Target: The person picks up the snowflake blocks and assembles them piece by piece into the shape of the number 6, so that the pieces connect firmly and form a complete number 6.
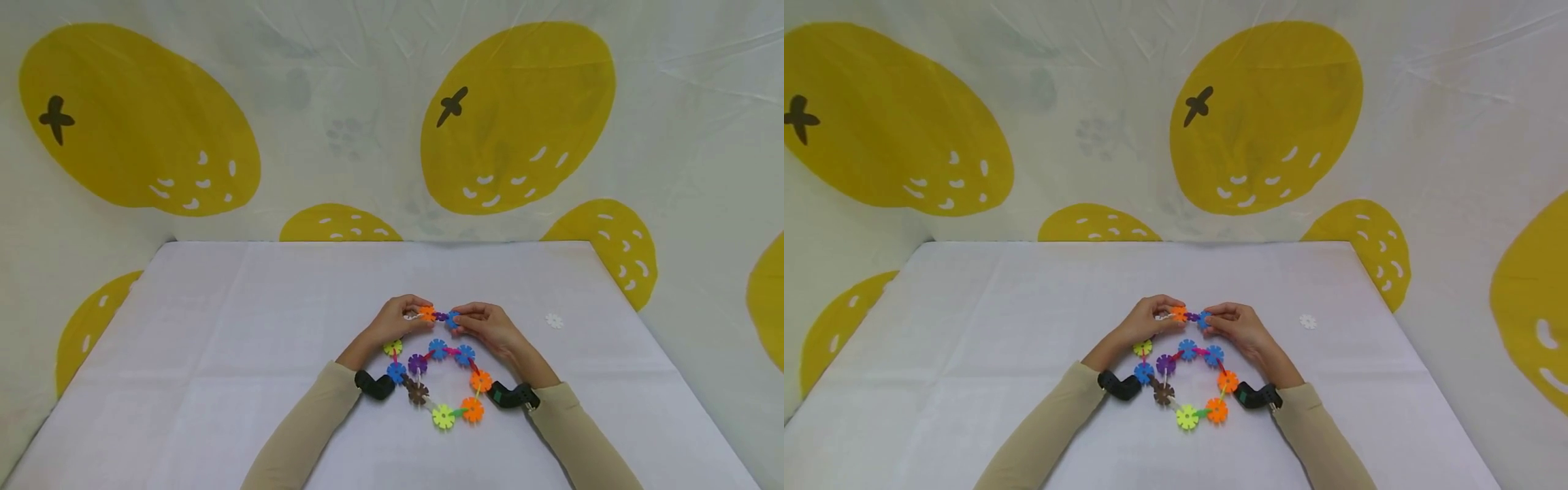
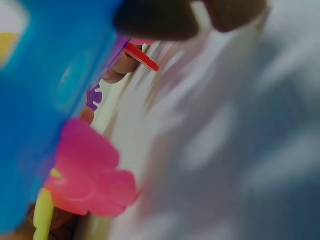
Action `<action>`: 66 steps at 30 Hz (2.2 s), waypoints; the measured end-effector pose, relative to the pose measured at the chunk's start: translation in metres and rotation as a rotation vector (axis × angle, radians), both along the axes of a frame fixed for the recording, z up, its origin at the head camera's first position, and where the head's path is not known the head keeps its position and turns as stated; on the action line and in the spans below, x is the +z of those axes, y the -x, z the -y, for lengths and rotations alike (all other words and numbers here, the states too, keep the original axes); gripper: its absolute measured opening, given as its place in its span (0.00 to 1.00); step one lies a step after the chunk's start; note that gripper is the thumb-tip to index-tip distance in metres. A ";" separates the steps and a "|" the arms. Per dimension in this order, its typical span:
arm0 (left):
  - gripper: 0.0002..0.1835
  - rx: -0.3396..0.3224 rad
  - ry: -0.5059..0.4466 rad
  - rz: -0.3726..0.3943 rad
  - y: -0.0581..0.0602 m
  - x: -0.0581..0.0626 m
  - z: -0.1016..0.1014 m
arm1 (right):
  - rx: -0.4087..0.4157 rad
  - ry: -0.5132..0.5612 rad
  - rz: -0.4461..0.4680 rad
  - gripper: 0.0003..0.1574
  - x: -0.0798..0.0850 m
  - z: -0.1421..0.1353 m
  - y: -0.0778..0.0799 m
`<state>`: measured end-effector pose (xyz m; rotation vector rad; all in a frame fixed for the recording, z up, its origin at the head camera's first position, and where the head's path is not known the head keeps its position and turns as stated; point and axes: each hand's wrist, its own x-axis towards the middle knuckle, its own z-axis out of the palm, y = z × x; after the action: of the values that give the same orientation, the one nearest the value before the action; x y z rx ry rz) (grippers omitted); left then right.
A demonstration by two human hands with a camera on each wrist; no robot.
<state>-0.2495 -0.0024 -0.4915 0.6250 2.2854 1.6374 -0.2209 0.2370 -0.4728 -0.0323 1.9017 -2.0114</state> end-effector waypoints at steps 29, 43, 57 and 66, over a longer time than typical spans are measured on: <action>0.21 -0.044 0.055 -0.065 -0.001 -0.001 0.001 | -0.049 -0.318 -0.071 0.28 0.015 -0.041 0.005; 0.20 -0.049 0.060 -0.077 0.000 -0.003 0.001 | -0.141 -0.304 -0.149 0.24 0.025 -0.098 0.005; 0.21 -0.052 0.053 -0.061 -0.001 -0.002 0.002 | -0.136 -0.443 -0.060 0.17 0.028 -0.146 -0.005; 0.22 -0.058 0.054 -0.034 -0.003 0.002 0.002 | -0.152 -0.721 0.023 0.41 0.025 -0.158 -0.008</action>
<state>-0.2465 -0.0043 -0.4900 0.7044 2.3041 1.5453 -0.2131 0.3950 -0.4473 0.3278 2.5542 -1.2829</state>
